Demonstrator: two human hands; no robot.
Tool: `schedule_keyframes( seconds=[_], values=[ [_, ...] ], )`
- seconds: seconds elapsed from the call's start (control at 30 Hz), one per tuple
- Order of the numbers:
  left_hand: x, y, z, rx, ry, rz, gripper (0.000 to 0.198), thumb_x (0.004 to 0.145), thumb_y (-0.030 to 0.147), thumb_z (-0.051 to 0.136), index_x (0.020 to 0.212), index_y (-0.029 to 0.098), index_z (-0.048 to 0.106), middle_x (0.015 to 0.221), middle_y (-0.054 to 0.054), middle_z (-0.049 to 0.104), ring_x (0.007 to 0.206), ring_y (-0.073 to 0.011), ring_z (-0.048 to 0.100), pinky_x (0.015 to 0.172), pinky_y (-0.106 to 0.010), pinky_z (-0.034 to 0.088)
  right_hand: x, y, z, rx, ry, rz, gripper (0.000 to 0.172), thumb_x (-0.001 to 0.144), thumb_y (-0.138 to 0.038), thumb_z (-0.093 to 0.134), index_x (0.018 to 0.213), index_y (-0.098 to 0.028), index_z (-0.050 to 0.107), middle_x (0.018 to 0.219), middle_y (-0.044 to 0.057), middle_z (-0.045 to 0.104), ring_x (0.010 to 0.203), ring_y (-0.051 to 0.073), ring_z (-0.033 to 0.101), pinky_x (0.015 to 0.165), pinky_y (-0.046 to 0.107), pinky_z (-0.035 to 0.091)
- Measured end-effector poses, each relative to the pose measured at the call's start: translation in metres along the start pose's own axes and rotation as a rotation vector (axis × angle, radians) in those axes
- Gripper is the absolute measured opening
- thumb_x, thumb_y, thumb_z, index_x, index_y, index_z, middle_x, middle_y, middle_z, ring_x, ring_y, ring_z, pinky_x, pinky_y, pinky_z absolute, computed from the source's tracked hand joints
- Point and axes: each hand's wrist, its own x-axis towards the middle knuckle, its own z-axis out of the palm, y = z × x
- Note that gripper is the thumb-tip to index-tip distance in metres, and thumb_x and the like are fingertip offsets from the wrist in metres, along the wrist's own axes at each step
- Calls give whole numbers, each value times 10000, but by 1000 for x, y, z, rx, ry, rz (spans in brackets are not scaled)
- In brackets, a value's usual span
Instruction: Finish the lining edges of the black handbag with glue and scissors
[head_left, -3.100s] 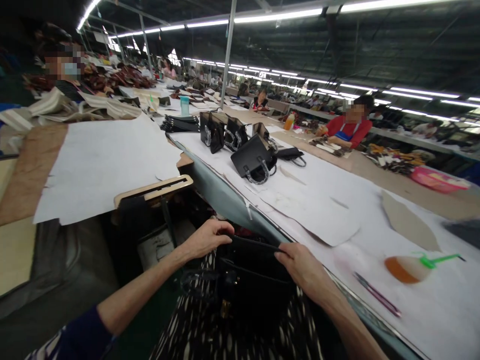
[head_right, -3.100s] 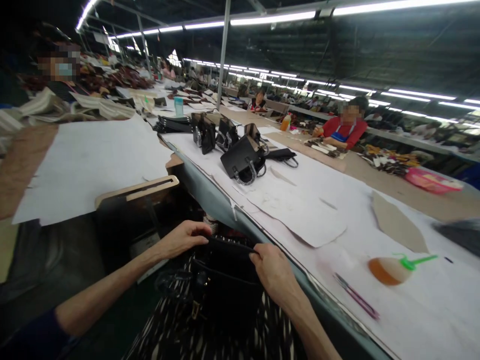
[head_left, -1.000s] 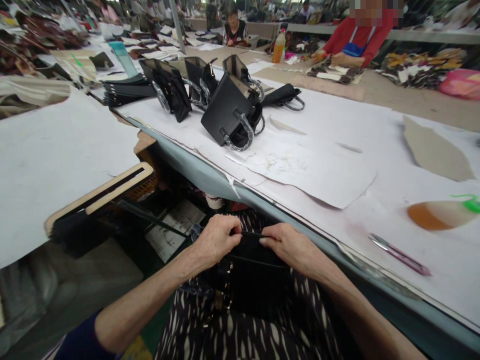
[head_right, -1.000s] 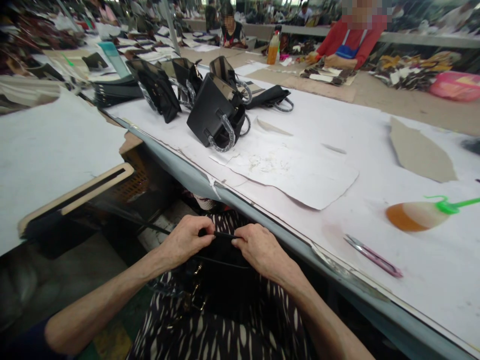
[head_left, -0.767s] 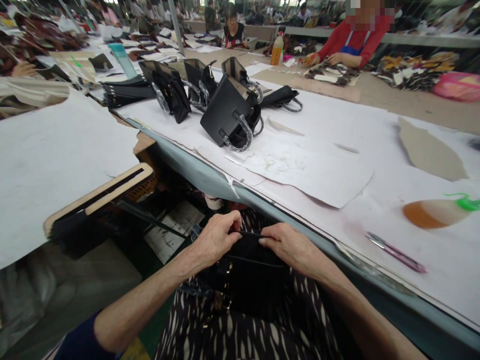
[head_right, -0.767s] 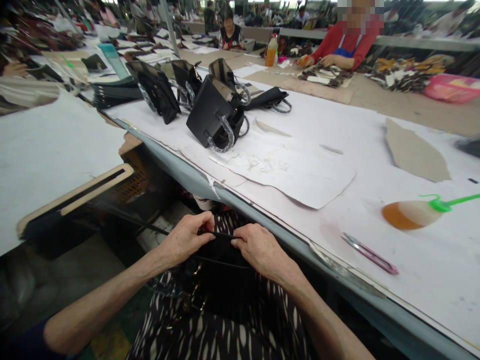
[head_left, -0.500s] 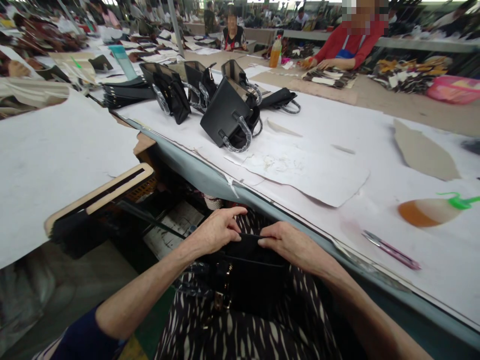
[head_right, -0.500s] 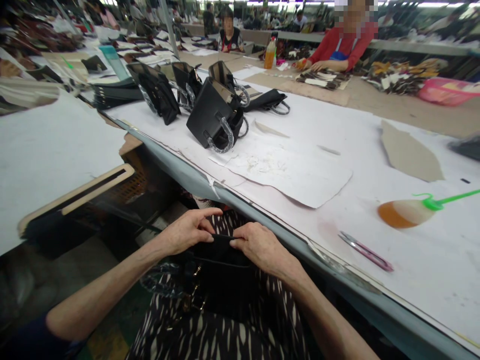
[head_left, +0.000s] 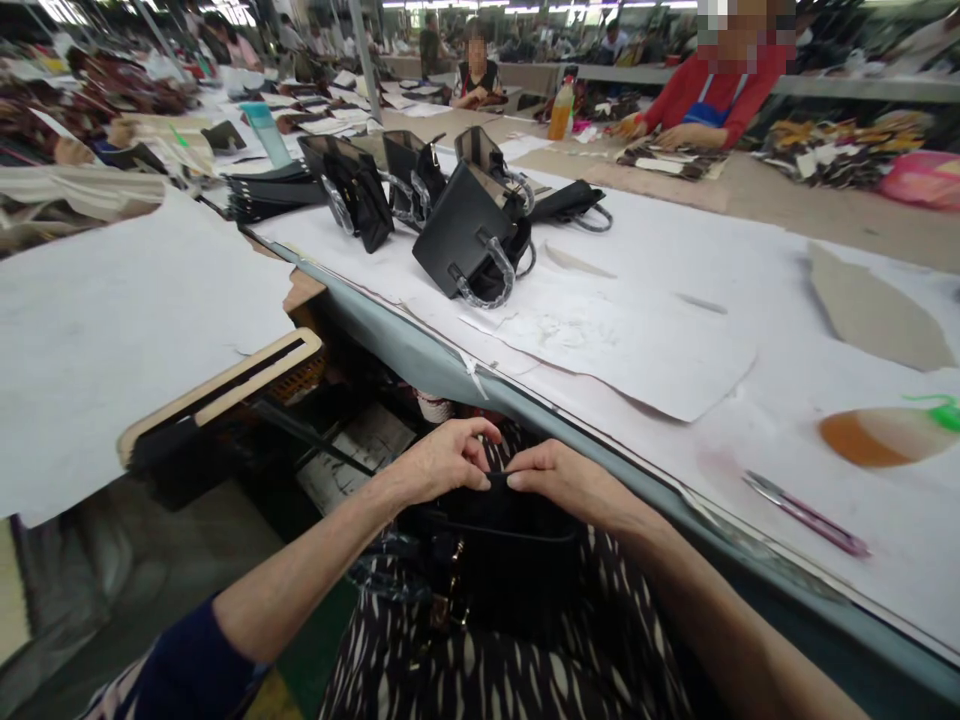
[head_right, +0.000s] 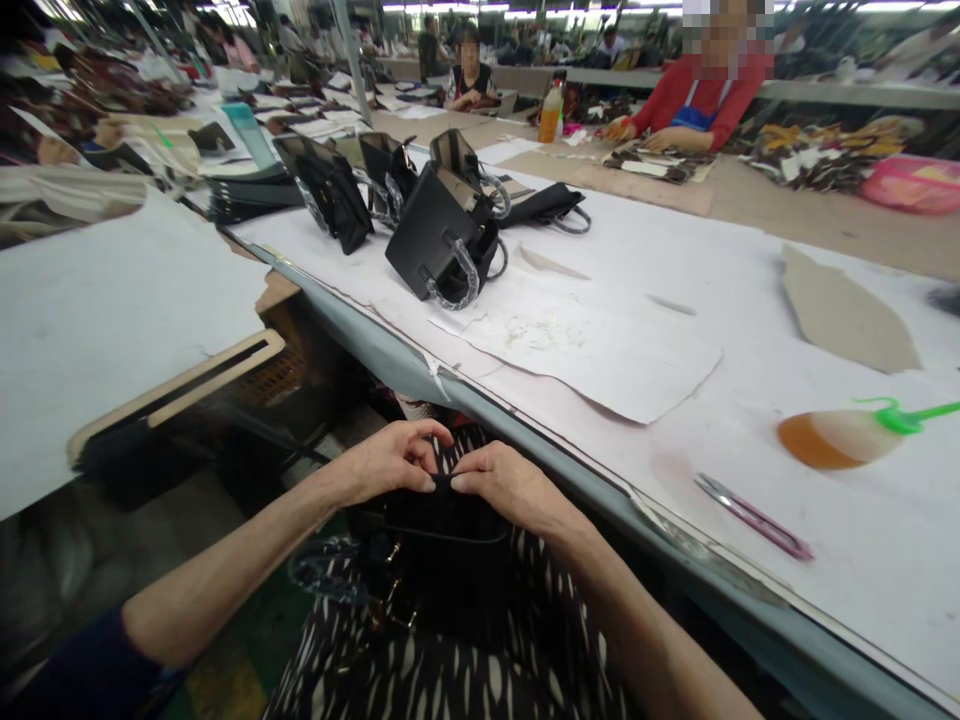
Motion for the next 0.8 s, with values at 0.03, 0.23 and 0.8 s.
schedule_keyframes(
  seconds=[0.03, 0.23, 0.8],
  values=[
    [1, 0, -1, -11, -14, -7, 449, 539, 60, 602, 972, 136, 512, 597, 56, 555, 525, -82, 453, 506, -197, 316, 0, 2, 1, 14, 8, 6, 224, 722, -325, 488, 690, -160, 635, 517, -56, 409, 497, 80, 309, 472, 217, 247],
    [9, 2, -2, -76, -82, -92, 410, 505, 52, 606, 897, 133, 519, 566, 66, 546, 504, -76, 451, 518, -199, 328, 4, 7, 2, 95, -7, 72, 219, 700, -330, 520, 693, -152, 646, 491, -55, 433, 456, 70, 316, 441, 212, 246],
    [3, 12, -21, 336, -157, -80, 299, 742, 358, 469, 523, 167, 401, 492, 54, 273, 443, -73, 215, 404, -230, 149, 11, 12, -4, 171, -56, 105, 222, 718, -319, 491, 731, -152, 638, 517, -41, 501, 446, 71, 372, 424, 199, 253]
  ],
)
